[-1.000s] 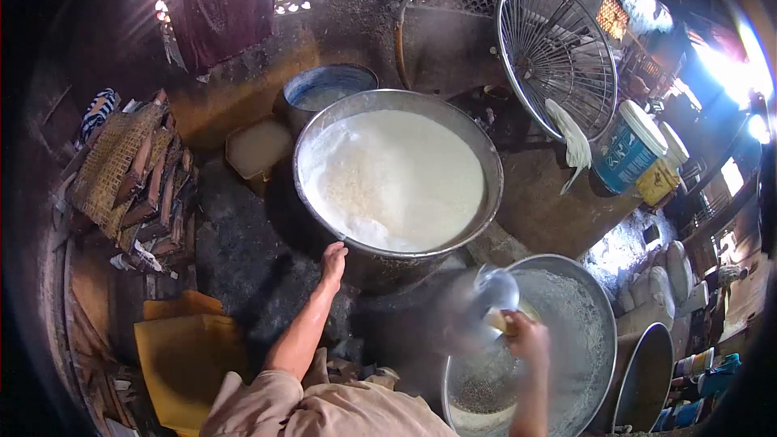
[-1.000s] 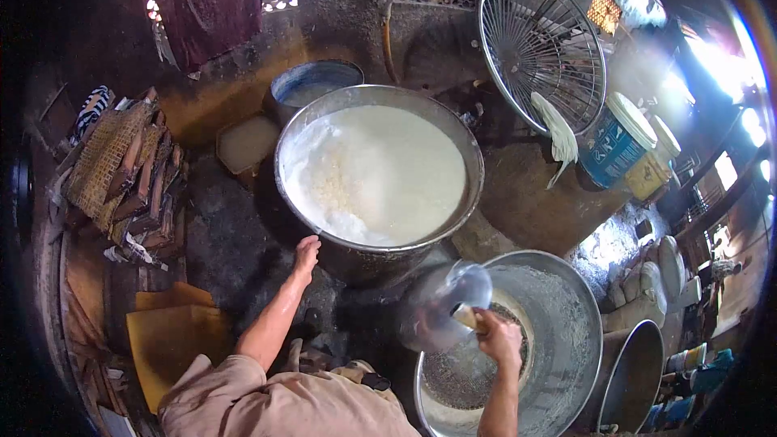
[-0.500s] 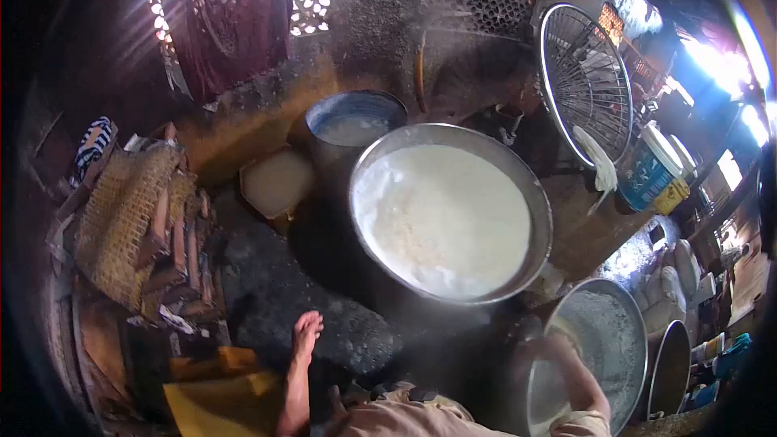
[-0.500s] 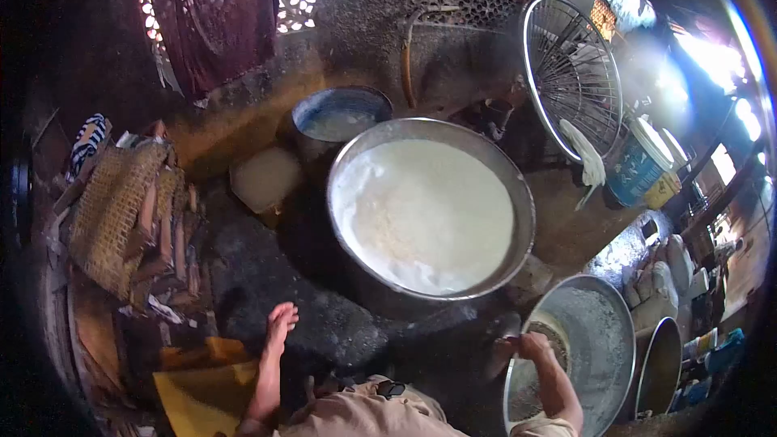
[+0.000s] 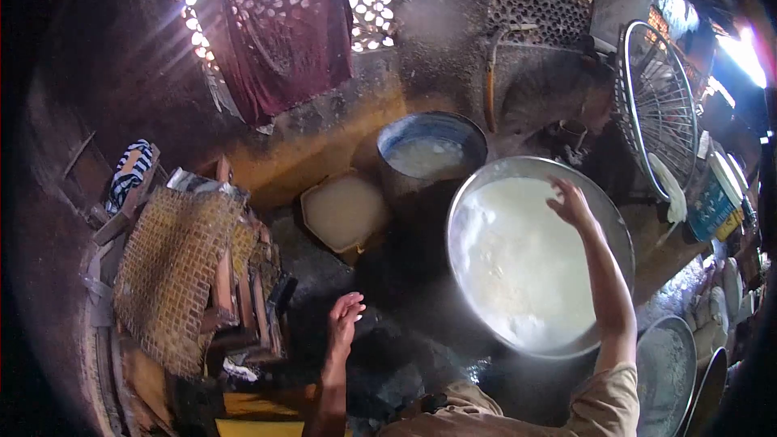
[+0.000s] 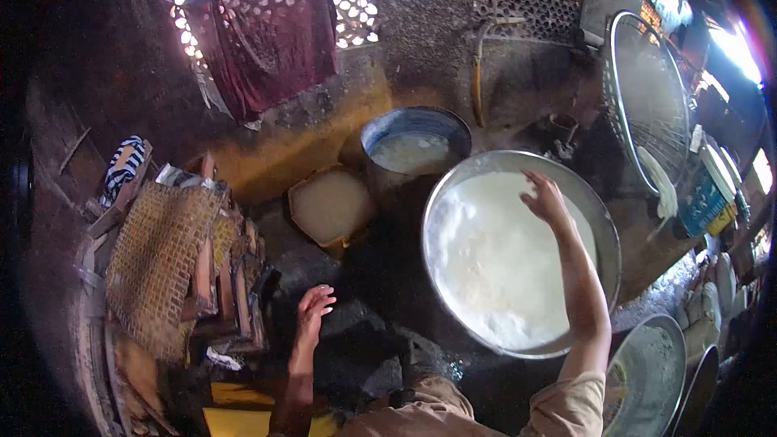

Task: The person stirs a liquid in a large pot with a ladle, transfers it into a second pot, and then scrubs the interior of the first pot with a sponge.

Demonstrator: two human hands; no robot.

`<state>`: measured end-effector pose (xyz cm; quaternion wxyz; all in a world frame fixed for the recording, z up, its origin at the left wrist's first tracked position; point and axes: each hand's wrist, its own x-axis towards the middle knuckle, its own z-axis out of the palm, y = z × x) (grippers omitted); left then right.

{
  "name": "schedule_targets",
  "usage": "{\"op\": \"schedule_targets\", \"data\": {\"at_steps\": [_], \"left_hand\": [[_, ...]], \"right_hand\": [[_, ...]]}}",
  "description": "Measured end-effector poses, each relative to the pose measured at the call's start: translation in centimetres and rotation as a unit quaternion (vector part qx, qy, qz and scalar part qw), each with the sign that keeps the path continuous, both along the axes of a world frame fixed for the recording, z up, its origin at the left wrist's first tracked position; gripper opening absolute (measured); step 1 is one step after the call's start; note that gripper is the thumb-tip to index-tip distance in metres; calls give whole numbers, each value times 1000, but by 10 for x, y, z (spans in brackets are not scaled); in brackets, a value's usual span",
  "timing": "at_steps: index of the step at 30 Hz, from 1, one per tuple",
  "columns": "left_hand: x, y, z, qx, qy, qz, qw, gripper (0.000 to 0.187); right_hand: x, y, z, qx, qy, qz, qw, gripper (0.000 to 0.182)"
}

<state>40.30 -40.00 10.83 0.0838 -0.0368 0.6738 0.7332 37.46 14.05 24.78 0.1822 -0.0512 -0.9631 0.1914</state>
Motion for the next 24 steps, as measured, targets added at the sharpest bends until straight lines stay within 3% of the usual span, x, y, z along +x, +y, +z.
{"op": "schedule_targets", "data": {"at_steps": [2, 3, 9, 12, 17, 24], "left_hand": [[-38, 2, 11, -5, 29, -6, 1000, 31], [-59, 0, 14, -7, 36, -3, 999, 31], [-205, -19, 17, -18, 26, 57, 998, 33], [-279, -24, 21, -40, 32, 83, 995, 33], [-385, -18, 47, -26, 14, 88, 996, 38], [-548, 34, 59, 30, 30, 24, 999, 40]], "right_hand": [[-93, -21, 11, 65, 44, 34, 996, 66], [-134, -32, 20, 8, 70, 89, 994, 68], [-364, -65, 71, -49, 116, 112, 986, 67], [-462, -73, 91, -147, 101, 96, 979, 70], [-597, -87, 105, -116, 155, 66, 979, 73], [-753, -105, 92, -146, 97, 30, 984, 79]]}}
